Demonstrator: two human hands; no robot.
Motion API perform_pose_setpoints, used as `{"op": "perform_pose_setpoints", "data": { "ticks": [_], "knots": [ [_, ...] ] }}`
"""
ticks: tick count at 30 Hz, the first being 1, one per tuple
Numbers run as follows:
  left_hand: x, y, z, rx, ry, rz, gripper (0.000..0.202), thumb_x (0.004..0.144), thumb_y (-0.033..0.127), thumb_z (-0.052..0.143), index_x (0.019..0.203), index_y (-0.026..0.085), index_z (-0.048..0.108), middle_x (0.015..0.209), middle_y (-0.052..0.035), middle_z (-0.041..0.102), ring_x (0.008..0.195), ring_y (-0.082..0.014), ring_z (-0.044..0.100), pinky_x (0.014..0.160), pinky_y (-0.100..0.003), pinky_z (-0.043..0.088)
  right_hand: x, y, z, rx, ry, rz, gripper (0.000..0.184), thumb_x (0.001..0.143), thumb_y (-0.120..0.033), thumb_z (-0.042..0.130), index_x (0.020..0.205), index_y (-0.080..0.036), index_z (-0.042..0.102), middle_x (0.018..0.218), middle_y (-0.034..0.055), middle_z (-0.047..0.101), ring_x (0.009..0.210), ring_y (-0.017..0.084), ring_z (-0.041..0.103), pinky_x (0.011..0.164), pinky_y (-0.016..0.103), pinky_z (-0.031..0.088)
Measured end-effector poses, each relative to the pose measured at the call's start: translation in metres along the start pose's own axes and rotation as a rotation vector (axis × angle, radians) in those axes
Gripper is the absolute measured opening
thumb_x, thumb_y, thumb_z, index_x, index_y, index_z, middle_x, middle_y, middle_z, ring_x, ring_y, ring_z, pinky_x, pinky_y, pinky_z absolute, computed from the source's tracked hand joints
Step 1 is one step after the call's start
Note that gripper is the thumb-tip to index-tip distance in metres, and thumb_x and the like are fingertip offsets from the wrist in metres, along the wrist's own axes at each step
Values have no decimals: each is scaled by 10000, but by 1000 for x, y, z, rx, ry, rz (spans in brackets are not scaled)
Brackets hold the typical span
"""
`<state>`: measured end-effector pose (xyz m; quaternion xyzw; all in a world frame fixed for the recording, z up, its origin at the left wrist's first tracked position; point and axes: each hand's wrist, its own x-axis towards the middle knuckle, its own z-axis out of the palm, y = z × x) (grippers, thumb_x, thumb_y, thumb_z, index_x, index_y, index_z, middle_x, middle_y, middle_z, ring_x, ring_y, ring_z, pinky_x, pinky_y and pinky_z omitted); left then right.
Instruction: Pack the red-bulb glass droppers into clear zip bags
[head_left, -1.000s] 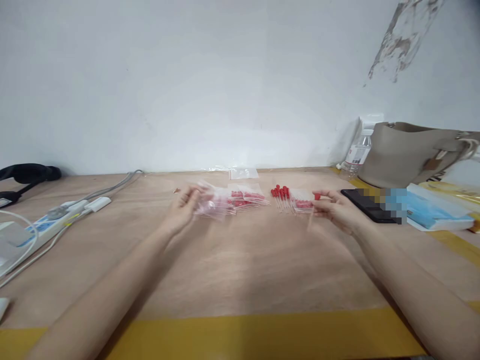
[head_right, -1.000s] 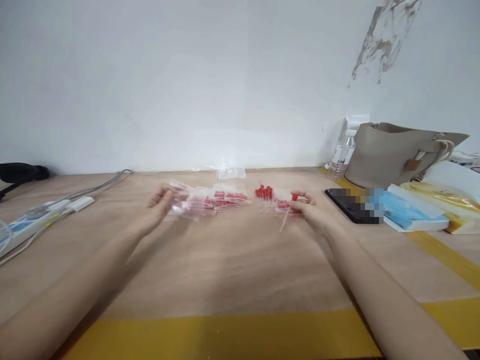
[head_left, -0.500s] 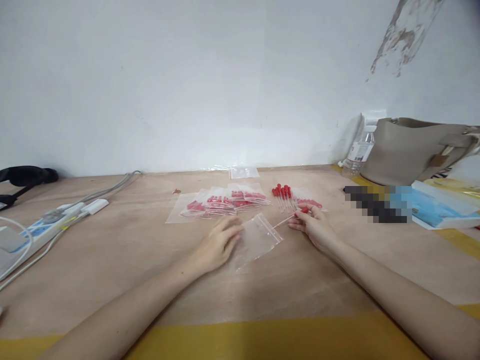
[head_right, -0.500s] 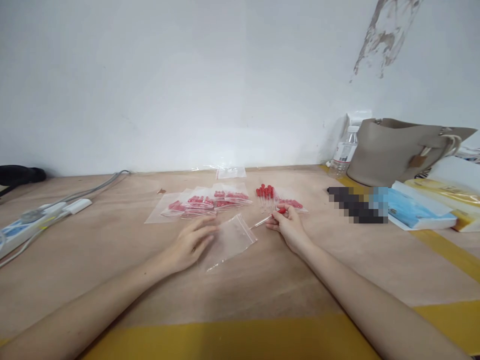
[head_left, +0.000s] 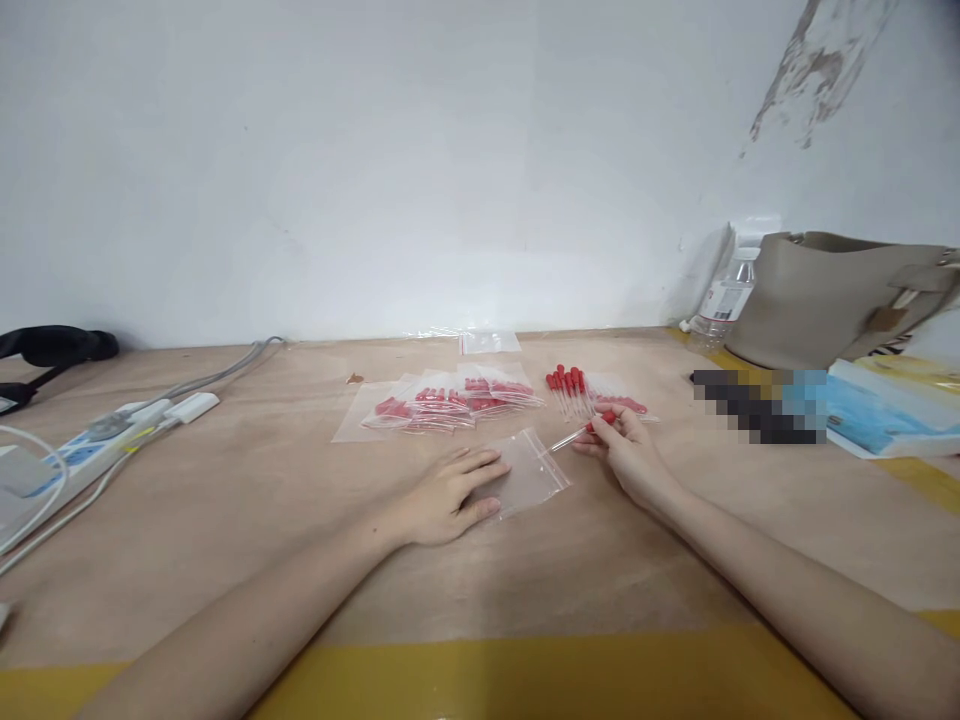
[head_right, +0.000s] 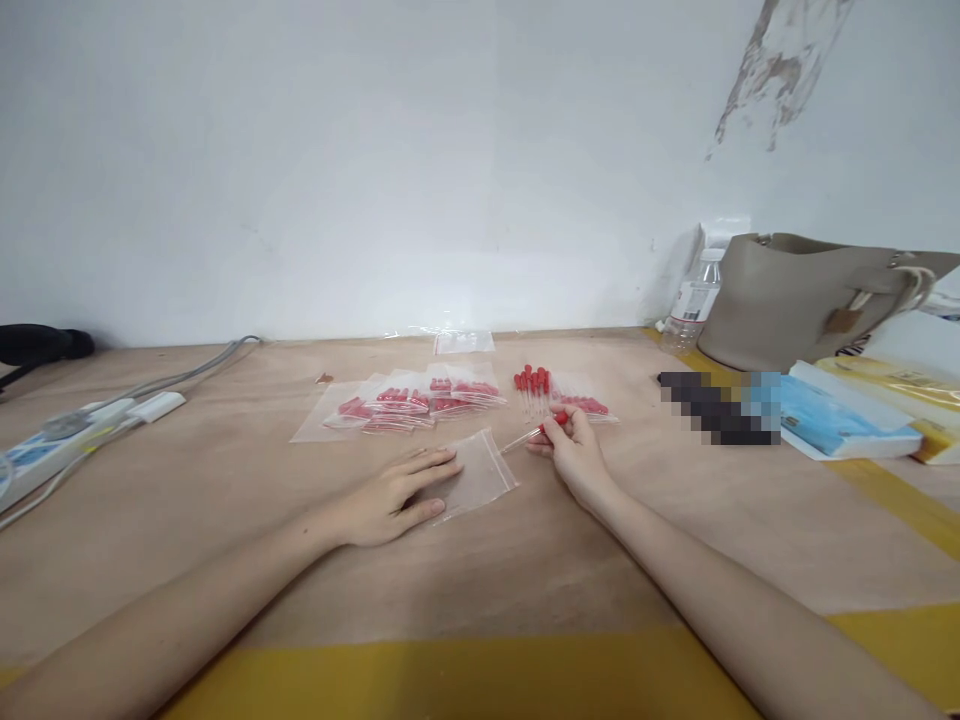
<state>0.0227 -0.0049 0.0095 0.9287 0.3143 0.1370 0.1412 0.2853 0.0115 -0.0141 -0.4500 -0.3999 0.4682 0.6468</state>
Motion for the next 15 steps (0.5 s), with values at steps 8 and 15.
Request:
{"op": "perform_pose_setpoints", "data": {
  "ticks": [8,15],
  "knots": [
    [2,-6,1,-86,38,64,522,842,333,486,1328,257,309,1361,-67,343,1227,-230,346,1000,-404,308,-8,-1,5,41,-148,122,224,674,-282,639,854,-205,531,689,-24,583,671,107,609,715,279,530],
    [1,-7,2,-112,74,70,493,847,331,481,1312,242,341,1287,-76,441,1172,-219,415,970,-384,349,-16,-8,3,-125,-529,83,233,710,-313,626,891,-183,557,695,-11,624,593,81,571,599,220,470]
  ]
}}
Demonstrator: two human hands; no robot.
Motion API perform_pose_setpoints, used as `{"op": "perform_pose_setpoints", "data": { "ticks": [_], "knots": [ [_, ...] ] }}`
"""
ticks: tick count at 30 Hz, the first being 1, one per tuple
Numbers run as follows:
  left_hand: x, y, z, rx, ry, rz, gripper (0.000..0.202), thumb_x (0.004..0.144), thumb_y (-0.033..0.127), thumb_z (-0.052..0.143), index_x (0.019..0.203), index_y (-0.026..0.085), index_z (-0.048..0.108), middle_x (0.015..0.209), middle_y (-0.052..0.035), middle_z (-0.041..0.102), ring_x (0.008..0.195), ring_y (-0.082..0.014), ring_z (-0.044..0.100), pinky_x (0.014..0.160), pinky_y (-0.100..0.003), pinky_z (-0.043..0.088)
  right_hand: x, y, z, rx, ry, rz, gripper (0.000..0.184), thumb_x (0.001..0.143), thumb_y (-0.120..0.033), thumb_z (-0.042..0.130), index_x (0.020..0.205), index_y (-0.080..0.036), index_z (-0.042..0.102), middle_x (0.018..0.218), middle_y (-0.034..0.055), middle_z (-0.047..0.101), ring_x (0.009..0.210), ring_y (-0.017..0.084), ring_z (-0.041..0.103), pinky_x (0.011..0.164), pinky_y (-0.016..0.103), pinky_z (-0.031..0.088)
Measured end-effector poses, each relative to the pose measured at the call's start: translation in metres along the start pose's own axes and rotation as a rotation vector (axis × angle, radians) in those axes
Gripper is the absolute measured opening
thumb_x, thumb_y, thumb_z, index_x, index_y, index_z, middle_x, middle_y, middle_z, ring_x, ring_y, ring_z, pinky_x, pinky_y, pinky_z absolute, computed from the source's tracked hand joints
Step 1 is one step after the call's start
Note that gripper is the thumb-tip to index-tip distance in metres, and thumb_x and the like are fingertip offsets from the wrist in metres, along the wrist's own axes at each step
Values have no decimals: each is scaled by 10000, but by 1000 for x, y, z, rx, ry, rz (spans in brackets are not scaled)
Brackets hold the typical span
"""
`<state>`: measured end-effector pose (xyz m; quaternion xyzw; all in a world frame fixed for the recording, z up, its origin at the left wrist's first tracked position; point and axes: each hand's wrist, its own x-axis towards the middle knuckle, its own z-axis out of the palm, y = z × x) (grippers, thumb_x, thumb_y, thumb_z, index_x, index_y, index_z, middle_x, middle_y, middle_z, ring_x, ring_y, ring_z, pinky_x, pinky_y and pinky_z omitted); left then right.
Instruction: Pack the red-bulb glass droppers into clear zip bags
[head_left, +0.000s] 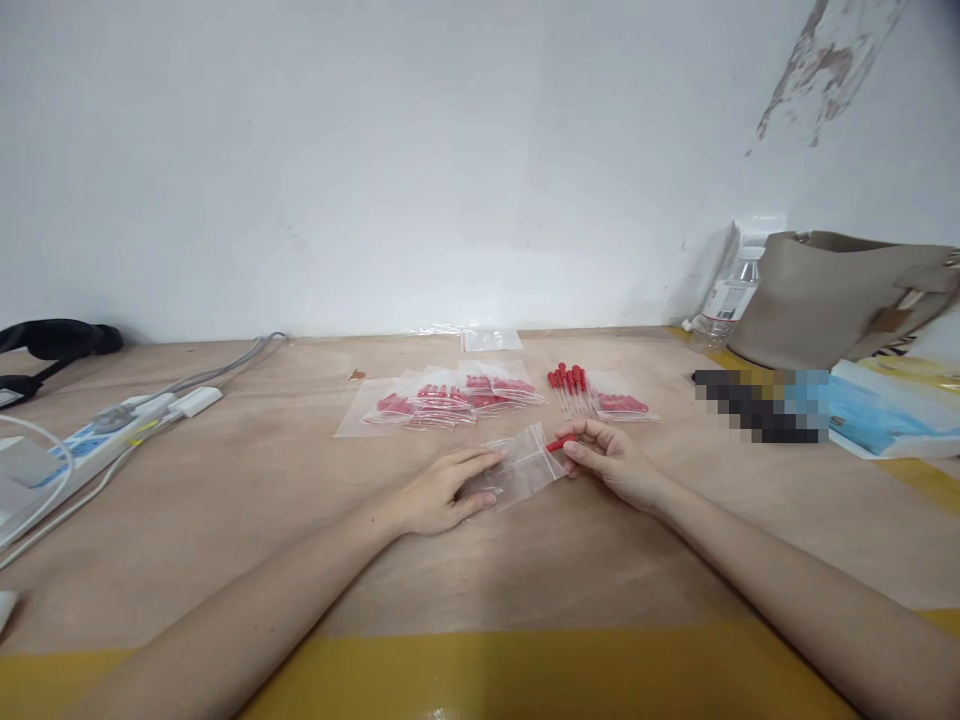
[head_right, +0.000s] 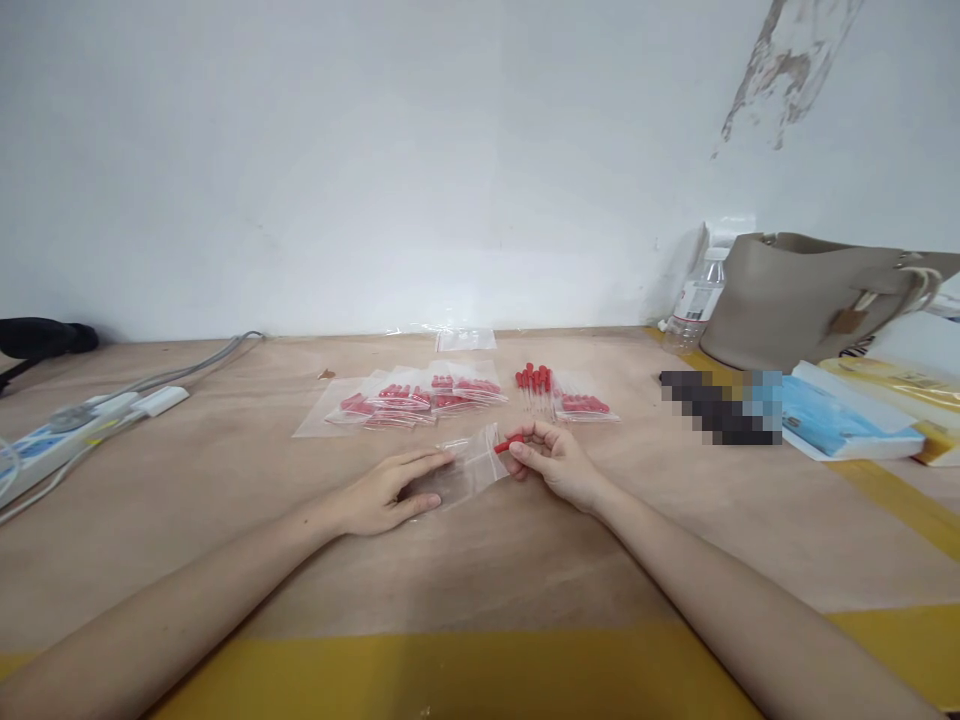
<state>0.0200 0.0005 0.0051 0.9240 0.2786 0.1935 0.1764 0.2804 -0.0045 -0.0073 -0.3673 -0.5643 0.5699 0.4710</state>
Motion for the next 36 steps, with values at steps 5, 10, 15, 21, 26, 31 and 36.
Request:
{"op": "perform_pose_setpoints", "data": {
  "ticks": [5,10,15,21,26,31,36],
  "knots": [
    [1,3,-2,-35,-13,48,470,855,290,475,1306,241,350,1260,-66,478,1139,-206,451,957,-367,360,-1,2,0,3,-220,45,237,736,-371,589,877,-198,510,645,-27,607,581,100,578,599,257,463],
    [0,1,-2,-22,23,29,419,861,296,466,1271,231,408,1259,-69,471,1148,-207,442,967,-371,354,3,2,-3,-92,-150,87,275,669,-367,651,835,-165,565,764,2,628,657,90,558,656,248,451],
    [-1,-2,-1,-25,38,10,350,861,301,471,1196,204,498,1202,-70,522,1100,-191,487,947,-341,385,9,-2,-1,-305,-128,169,348,620,-434,663,787,-129,680,596,-9,589,510,63,454,504,206,390],
    [0,-1,0,-17,42,5,351,866,298,462,1204,210,494,1215,-65,522,1118,-195,477,961,-366,374,5,-4,-1,-354,-130,236,454,630,-460,637,952,-141,625,519,-32,535,424,61,441,410,190,353],
    [-1,-2,0,18,23,-33,349,884,320,424,1209,216,496,1251,-64,493,1155,-197,448,972,-369,367,20,-18,-33,-637,166,143,326,674,-391,596,880,-139,611,572,-4,578,415,72,457,405,200,354],
    [-1,-4,0,21,-2,-45,356,894,316,401,1227,219,479,1272,-52,476,1179,-186,426,993,-365,346,71,-22,-72,-1127,493,42,203,702,-277,548,802,-140,659,714,51,642,678,153,576,634,246,417],
    [-2,-6,3,8,15,-25,362,879,305,431,1225,209,482,1269,-60,478,1176,-196,432,1002,-377,334,113,-14,-82,-1264,526,50,361,756,-330,491,1037,-142,619,1011,140,588,898,213,566,787,301,400]
  ]
}}
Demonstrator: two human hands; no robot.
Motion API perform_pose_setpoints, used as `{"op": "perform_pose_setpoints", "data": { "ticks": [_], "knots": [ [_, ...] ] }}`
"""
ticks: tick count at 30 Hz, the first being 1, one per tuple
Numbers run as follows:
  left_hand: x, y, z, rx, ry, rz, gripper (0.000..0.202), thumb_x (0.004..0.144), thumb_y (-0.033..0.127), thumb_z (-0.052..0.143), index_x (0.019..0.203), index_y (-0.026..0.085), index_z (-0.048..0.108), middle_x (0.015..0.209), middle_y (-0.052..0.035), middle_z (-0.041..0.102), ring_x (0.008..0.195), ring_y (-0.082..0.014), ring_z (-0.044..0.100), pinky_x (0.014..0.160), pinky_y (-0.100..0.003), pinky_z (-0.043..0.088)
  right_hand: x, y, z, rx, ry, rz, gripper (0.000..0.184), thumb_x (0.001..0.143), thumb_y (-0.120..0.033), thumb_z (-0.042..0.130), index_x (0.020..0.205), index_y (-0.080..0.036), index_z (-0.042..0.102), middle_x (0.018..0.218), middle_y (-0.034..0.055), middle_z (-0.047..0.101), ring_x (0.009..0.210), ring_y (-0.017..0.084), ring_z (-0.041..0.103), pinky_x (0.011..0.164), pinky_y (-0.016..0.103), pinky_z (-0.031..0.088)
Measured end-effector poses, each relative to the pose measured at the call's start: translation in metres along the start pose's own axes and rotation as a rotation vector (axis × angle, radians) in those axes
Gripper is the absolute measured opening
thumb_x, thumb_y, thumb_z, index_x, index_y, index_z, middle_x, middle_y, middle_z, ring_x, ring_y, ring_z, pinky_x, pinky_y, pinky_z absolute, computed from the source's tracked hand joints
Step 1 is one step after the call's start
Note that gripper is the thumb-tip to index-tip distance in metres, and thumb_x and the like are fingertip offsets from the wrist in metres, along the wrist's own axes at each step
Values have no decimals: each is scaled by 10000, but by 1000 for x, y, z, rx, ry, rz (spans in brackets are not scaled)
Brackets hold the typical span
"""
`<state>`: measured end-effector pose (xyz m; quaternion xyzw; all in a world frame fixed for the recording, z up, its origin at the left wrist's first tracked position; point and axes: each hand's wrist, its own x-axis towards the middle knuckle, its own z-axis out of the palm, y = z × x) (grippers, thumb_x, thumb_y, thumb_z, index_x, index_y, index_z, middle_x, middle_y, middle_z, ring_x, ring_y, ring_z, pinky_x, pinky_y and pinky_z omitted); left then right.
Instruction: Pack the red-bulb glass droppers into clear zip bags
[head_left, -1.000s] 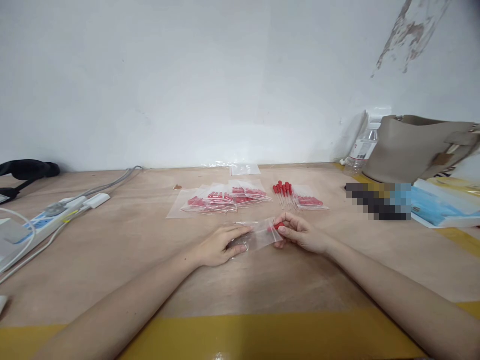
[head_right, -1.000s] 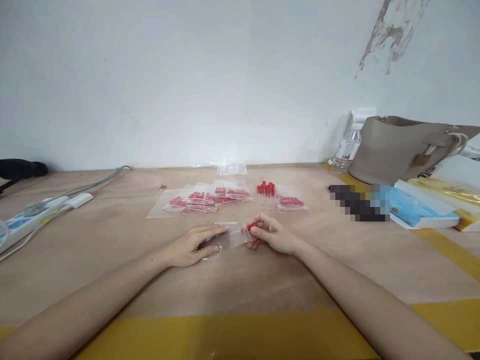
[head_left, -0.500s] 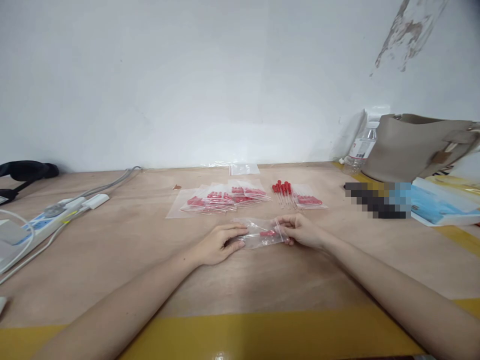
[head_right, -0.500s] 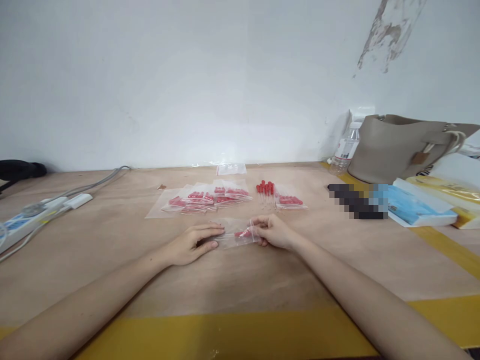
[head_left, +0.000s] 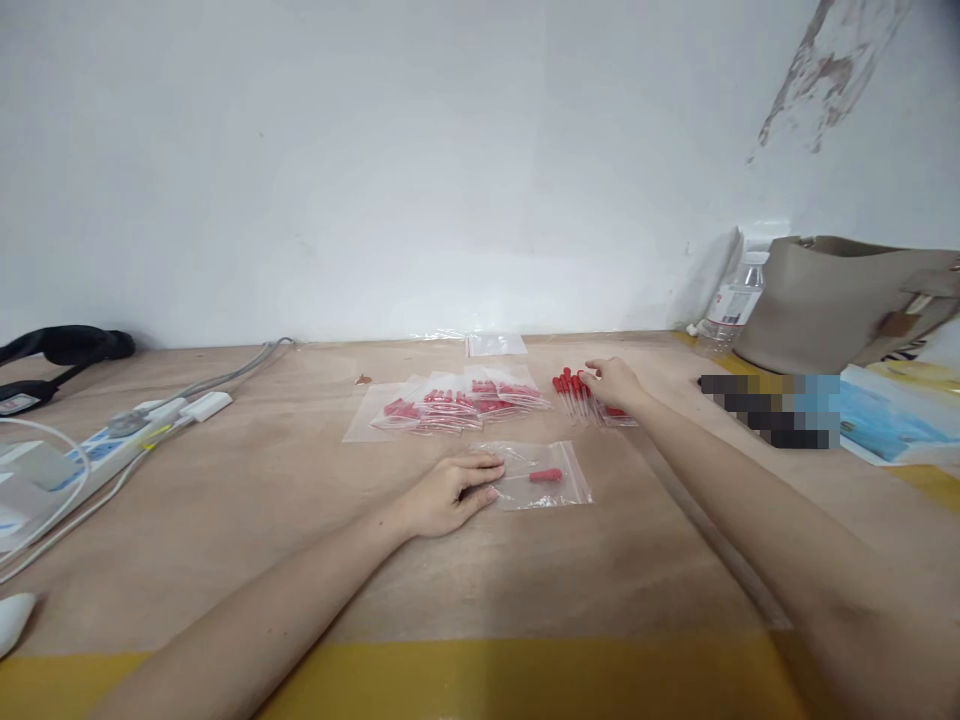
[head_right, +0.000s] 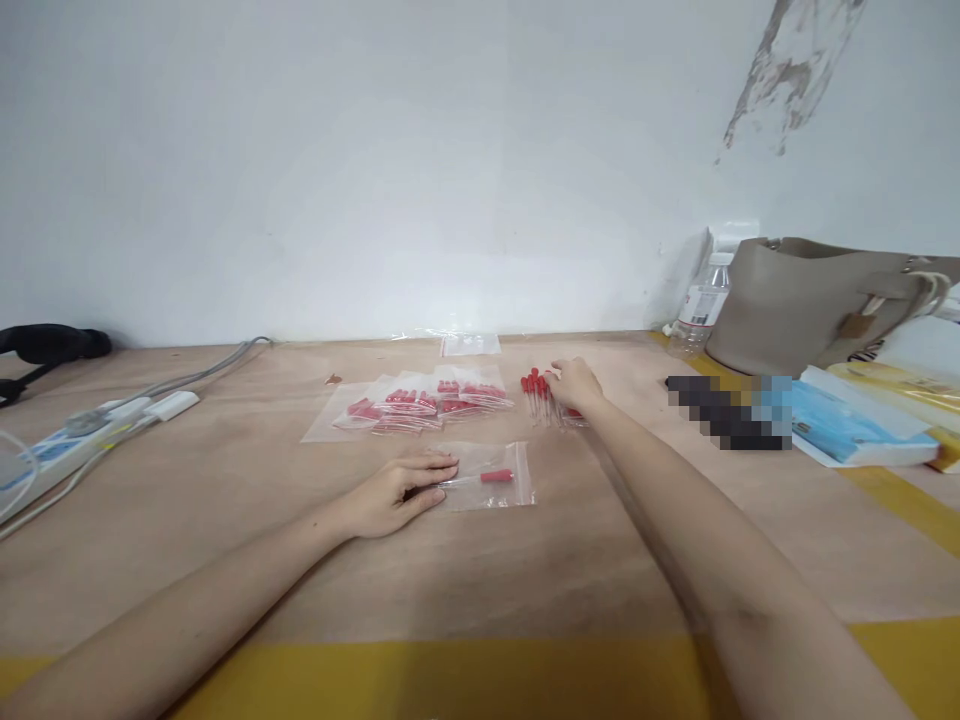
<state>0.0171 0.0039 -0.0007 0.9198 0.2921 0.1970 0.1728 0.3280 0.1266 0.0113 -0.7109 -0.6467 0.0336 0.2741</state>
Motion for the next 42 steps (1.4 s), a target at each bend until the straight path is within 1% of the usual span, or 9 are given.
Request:
{"op": "perform_pose_setpoints", "data": {
  "ticks": [3,7,11,16,23,28,30,34,42],
  "knots": [
    [-1,1,0,-5,-1,0,358,874,292,440,1216,201,492,1268,-64,479,1176,-194,432,998,-366,340,6,-2,8,22,13,30,297,726,-345,526,918,-159,657,1033,148,561,895,221,566,775,310,408],
    [-1,2,-1,-25,-3,-9,356,870,287,449,1213,208,496,1269,-60,478,1175,-195,433,991,-360,349,8,-5,3,271,22,102,166,663,-287,594,751,-149,617,826,88,608,721,167,576,654,268,436],
    [-1,2,-1,-27,5,-12,355,873,295,445,1213,210,496,1267,-61,481,1174,-192,433,996,-362,344,-4,-12,-19,494,37,73,157,753,-263,493,868,-157,499,729,29,612,555,83,529,535,204,428],
    [0,2,0,-20,13,-8,356,872,297,442,1212,205,498,1263,-64,484,1167,-192,440,992,-362,350,-51,-13,-36,903,227,78,265,738,-300,525,933,-209,372,658,-39,555,469,70,498,449,189,422],
    [0,4,-1,11,29,-12,354,876,298,431,1210,206,497,1255,-65,492,1158,-197,447,978,-372,364,-99,-11,-11,1154,150,243,273,698,-318,579,852,-221,376,655,-44,546,463,70,514,454,199,454],
    [0,4,0,62,55,-31,379,870,335,440,1221,197,478,1261,-76,481,1170,-205,430,978,-381,359,-115,-26,-5,1379,-99,373,233,677,-245,605,796,-224,405,676,-29,556,590,105,597,623,269,520],
    [0,5,0,67,74,-35,410,858,346,461,1239,195,451,1256,-79,484,1165,-211,433,974,-386,360,-121,-30,-6,1359,-231,341,248,653,-243,640,785,-212,432,687,-20,577,617,105,604,636,258,511],
    [0,6,0,55,77,-53,434,853,349,470,1258,200,418,1248,-76,490,1138,-213,456,957,-375,375,-126,-29,-5,1103,-436,150,265,618,-310,681,768,-176,507,584,-39,558,481,61,508,476,188,419],
    [1,4,-1,45,53,-11,431,861,331,457,1265,188,407,1224,-87,508,1121,-212,468,947,-374,379,-116,-28,14,656,-260,-21,281,676,-412,570,754,-150,635,674,33,635,591,137,549,539,246,411]
  ]
}}
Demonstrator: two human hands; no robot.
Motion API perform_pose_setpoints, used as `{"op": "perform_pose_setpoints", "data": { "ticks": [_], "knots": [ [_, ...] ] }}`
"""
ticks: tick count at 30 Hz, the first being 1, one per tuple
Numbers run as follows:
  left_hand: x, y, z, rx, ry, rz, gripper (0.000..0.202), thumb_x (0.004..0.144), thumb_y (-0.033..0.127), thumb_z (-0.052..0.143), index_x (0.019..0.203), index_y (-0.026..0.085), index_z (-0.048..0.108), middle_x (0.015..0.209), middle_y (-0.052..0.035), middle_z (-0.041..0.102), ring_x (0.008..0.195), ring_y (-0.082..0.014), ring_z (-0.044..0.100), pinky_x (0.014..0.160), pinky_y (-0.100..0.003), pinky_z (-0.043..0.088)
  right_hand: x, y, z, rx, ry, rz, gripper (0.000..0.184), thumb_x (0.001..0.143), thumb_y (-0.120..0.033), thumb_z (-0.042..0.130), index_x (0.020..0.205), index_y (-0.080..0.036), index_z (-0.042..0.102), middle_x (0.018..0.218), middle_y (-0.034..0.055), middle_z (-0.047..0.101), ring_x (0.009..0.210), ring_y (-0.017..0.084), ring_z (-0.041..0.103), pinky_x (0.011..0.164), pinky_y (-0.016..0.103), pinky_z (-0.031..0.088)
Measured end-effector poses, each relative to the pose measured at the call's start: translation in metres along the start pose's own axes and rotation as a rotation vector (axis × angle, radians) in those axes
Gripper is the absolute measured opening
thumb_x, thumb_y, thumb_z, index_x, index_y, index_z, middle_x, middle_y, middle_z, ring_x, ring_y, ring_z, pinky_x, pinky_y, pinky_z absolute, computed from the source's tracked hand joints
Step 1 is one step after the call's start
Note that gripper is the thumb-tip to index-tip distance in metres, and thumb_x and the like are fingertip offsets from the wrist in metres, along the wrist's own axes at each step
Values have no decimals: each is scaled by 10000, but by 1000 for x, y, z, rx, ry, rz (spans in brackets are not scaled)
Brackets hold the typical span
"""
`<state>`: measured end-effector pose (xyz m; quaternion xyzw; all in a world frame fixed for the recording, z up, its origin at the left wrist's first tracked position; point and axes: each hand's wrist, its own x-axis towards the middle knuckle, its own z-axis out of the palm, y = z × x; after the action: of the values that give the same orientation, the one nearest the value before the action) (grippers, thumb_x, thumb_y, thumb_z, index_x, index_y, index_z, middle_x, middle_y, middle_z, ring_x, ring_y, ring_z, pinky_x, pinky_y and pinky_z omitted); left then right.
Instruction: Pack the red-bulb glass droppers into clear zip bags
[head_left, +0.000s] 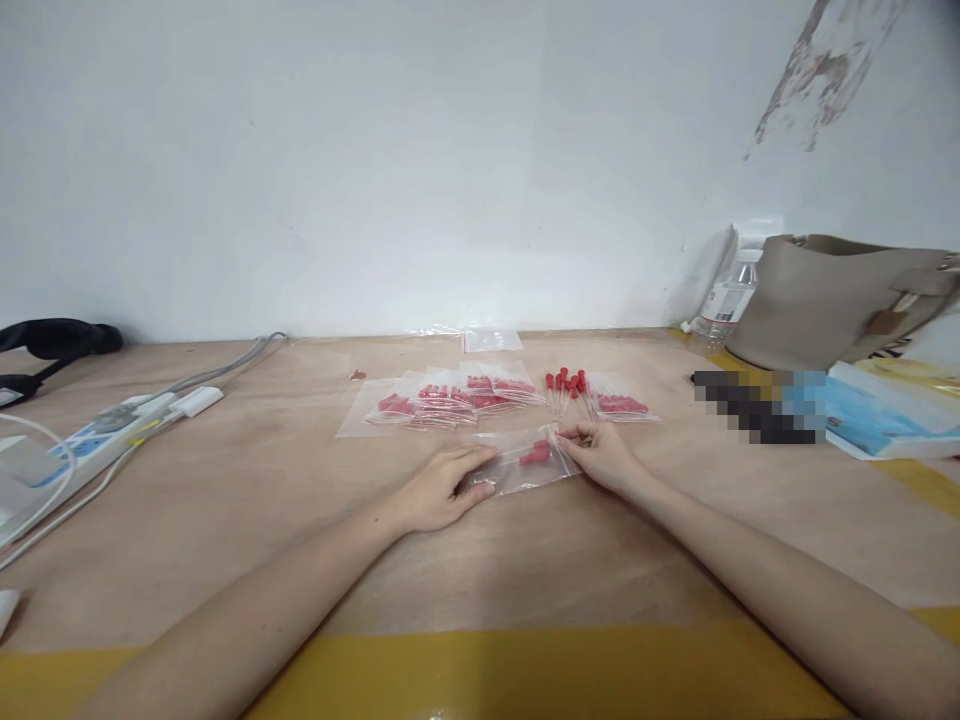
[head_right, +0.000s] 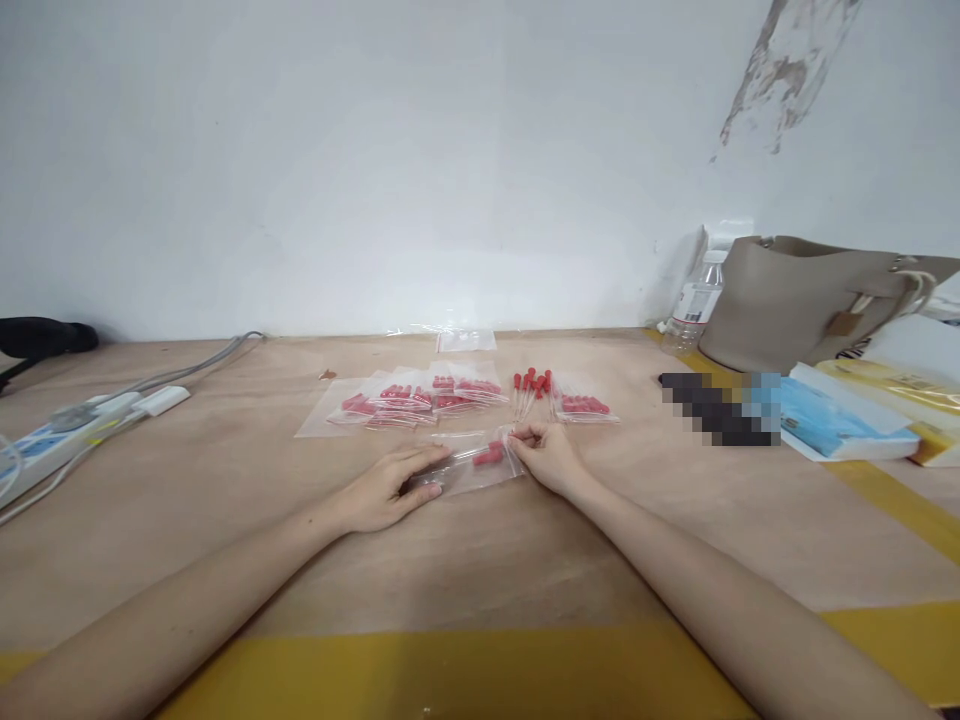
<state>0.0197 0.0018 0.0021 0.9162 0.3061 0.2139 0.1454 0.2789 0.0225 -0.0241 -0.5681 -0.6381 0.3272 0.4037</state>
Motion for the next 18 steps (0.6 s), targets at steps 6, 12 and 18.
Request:
{"op": "perform_pose_setpoints", "data": {
  "ticks": [6,12,18],
  "knots": [
    [0,3,-2,-17,4,12,412,859,310,460,1252,194,421,1220,-83,513,1108,-212,478,937,-374,386,-7,-4,1,30,-196,-109,255,684,-397,553,649,-152,614,568,-6,579,496,100,480,474,212,349],
    [1,2,-1,-10,0,33,376,858,317,462,1217,204,466,1219,-67,520,1134,-207,461,961,-385,367,14,-13,-29,-268,68,-177,189,698,-311,512,716,-172,638,681,18,638,578,120,528,544,220,380],
    [1,2,-2,15,-7,20,378,855,324,469,1212,200,476,1224,-72,516,1149,-206,446,970,-390,361,74,-17,-44,-704,230,84,230,705,-338,498,620,-157,610,678,89,651,662,174,588,573,237,384]
  ]
}}
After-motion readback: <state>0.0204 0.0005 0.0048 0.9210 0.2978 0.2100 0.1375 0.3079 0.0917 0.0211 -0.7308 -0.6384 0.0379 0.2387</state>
